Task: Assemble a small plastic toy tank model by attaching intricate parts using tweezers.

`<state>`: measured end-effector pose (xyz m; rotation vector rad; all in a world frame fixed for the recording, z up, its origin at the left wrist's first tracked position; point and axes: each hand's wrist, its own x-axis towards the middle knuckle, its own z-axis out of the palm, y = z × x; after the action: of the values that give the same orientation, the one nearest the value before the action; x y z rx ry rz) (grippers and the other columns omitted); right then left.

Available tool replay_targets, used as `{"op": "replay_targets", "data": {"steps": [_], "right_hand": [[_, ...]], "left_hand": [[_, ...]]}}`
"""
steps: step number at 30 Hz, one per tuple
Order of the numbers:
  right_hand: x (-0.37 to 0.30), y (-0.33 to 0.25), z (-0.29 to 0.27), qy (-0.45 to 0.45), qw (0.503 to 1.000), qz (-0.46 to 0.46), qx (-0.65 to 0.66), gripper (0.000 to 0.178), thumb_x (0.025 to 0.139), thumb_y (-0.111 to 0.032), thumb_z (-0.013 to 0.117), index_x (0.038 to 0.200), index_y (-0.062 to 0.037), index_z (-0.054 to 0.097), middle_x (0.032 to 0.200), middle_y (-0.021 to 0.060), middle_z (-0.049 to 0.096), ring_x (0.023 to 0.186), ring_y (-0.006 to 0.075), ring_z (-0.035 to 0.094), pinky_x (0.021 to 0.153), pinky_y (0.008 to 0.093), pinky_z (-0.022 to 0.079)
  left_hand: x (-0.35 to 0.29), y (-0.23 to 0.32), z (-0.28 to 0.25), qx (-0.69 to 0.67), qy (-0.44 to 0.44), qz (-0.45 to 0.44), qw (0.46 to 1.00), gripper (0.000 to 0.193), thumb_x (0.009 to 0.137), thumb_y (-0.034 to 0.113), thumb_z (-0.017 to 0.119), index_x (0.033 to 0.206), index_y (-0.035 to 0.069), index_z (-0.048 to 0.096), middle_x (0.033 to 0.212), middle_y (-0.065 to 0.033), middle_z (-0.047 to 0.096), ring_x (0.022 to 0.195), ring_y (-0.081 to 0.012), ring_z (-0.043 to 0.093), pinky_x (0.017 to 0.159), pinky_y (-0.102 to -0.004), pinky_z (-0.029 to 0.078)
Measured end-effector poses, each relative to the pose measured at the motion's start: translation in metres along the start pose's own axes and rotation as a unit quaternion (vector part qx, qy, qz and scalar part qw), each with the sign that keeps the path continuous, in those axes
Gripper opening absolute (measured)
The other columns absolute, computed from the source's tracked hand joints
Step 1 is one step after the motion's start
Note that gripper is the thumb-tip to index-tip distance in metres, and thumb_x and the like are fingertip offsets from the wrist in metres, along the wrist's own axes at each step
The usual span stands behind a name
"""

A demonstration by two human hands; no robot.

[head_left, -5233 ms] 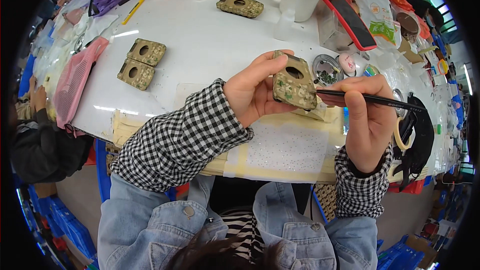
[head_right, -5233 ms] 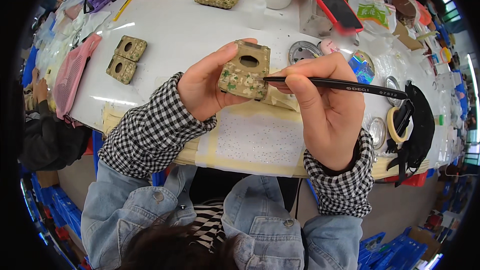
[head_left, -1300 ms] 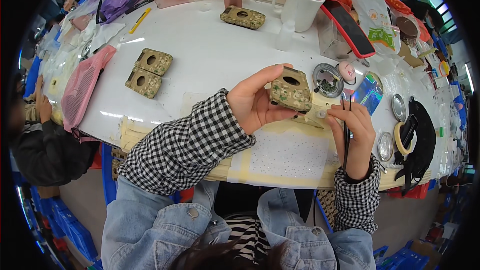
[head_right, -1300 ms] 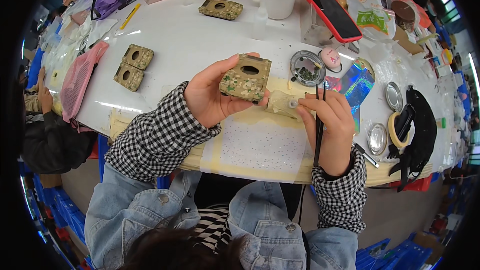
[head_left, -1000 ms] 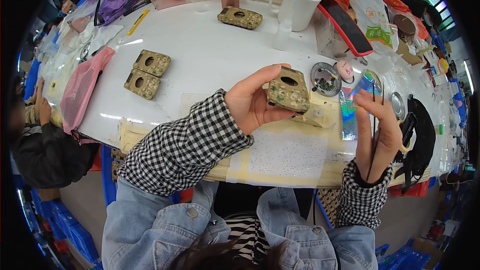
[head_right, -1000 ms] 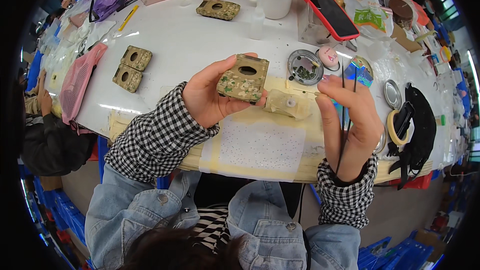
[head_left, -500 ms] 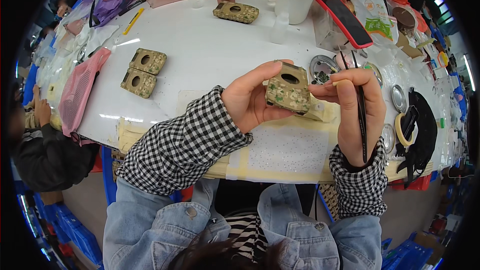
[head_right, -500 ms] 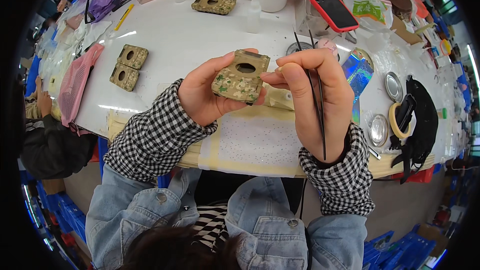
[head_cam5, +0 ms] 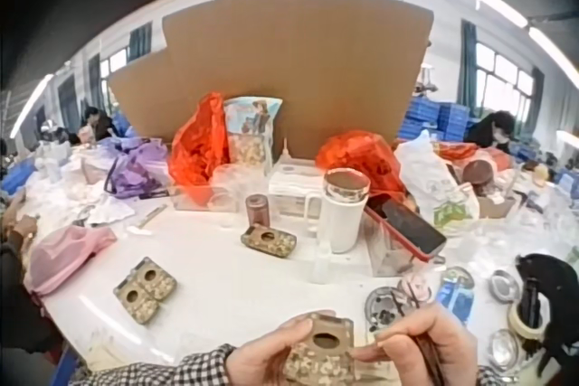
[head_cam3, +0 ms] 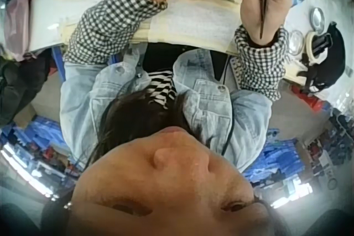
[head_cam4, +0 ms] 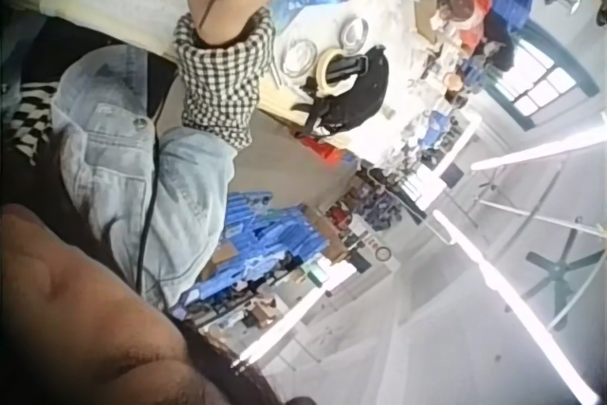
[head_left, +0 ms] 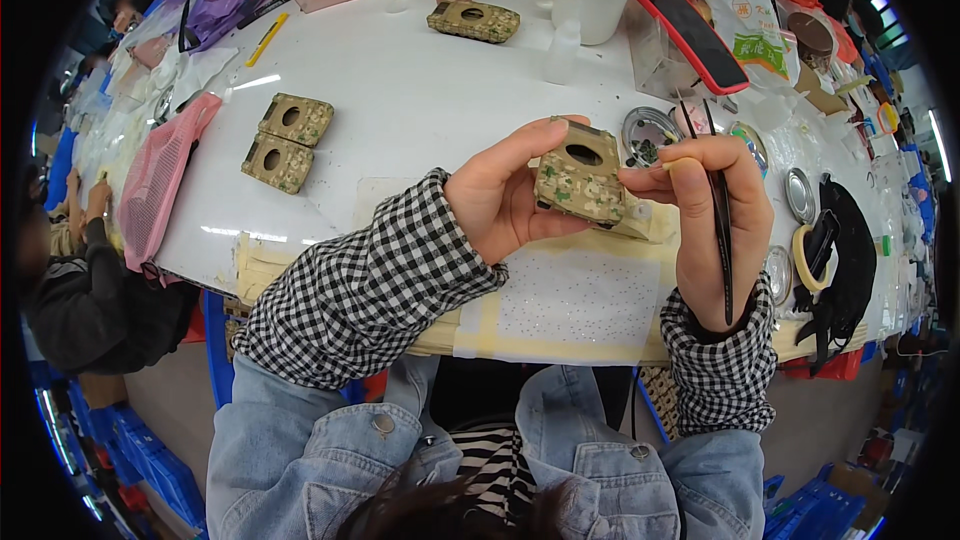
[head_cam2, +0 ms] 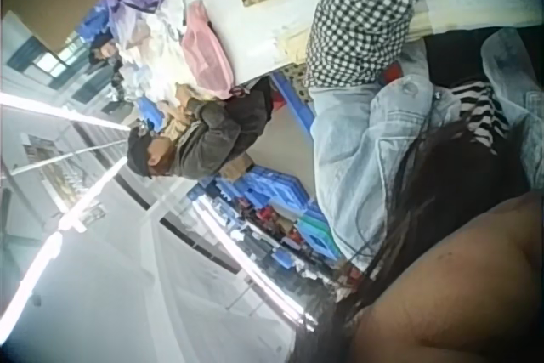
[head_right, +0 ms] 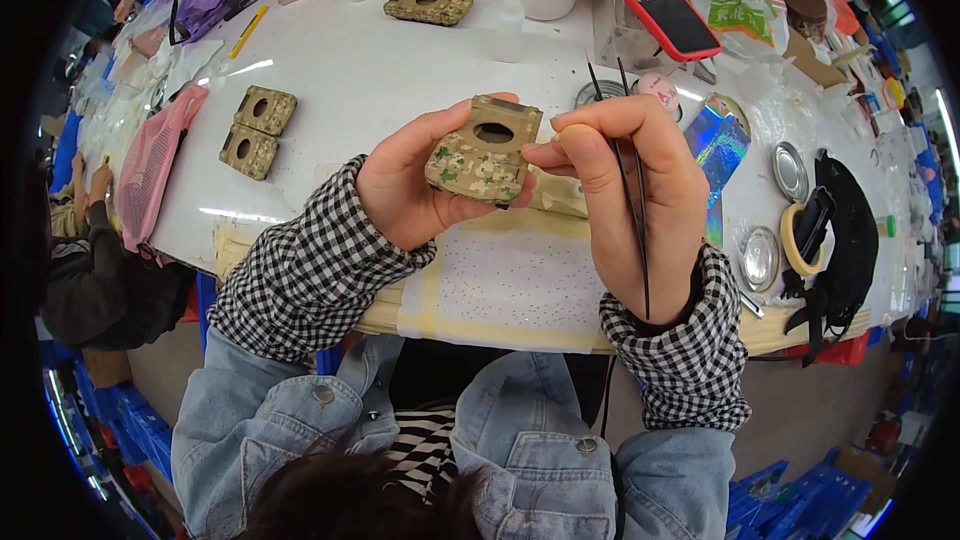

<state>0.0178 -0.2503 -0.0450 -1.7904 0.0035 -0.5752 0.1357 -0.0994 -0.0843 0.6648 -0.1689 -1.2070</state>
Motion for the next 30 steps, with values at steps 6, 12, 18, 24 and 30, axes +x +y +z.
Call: {"op": "replay_targets", "data": {"steps": [6,12,18,24,30], "right_hand": [[0.000,0.000,-0.001,-0.002,1.000,0.000,-0.003,0.011,0.094,-0.005,0.046,0.097,0.0047,0.050,0.087,0.0076,0.056,0.082,0.0155,0.065,0.074,0.0238,0.053],[-0.003,-0.003,-0.007,0.050,0.998,0.032,0.021,0.014,0.095,-0.009,0.044,0.097,0.0033,0.049,0.083,0.0095,0.061,0.080,0.0157,0.065,0.072,0.0243,0.053],[-0.025,0.017,-0.034,0.088,0.953,-0.067,-0.282,0.007,0.088,-0.004,0.055,0.090,0.0027,0.055,0.082,0.0115,0.063,0.071,0.0145,0.060,0.068,0.0264,0.048],[-0.029,0.031,-0.028,0.050,0.912,-0.135,-0.385,0.011,0.078,0.003,0.064,0.086,0.0019,0.057,0.077,0.0138,0.058,0.067,0.0243,0.058,0.067,0.0294,0.048],[-0.032,0.034,-0.023,0.001,0.902,-0.122,-0.415,0.028,0.077,-0.001,0.066,0.104,0.0013,0.059,0.087,0.0174,0.060,0.080,0.0295,0.060,0.074,0.0326,0.047]], "left_hand": [[0.000,0.000,0.000,-0.004,-0.004,-0.002,1.000,0.042,0.096,0.029,0.037,0.130,0.004,0.038,0.117,-0.0189,0.054,0.099,-0.0347,0.060,0.082,-0.0378,0.055],[0.001,0.001,-0.004,-0.007,-0.013,0.005,1.000,0.042,0.096,0.028,0.038,0.130,0.004,0.037,0.117,-0.0186,0.053,0.100,-0.0356,0.059,0.081,-0.0369,0.056],[0.003,0.002,-0.003,0.004,0.011,0.024,1.000,0.041,0.095,0.027,0.039,0.129,0.004,0.038,0.117,-0.0186,0.054,0.101,-0.0372,0.059,0.082,-0.0369,0.056],[0.007,0.004,-0.012,0.016,-0.014,0.053,0.998,0.041,0.096,0.027,0.037,0.127,0.001,0.040,0.115,-0.0200,0.056,0.101,-0.0373,0.059,0.083,-0.0366,0.056],[0.005,0.005,-0.011,0.023,0.005,0.055,0.998,0.041,0.095,0.028,0.039,0.125,0.000,0.043,0.113,-0.0193,0.058,0.101,-0.0356,0.059,0.084,-0.0349,0.055]]}}
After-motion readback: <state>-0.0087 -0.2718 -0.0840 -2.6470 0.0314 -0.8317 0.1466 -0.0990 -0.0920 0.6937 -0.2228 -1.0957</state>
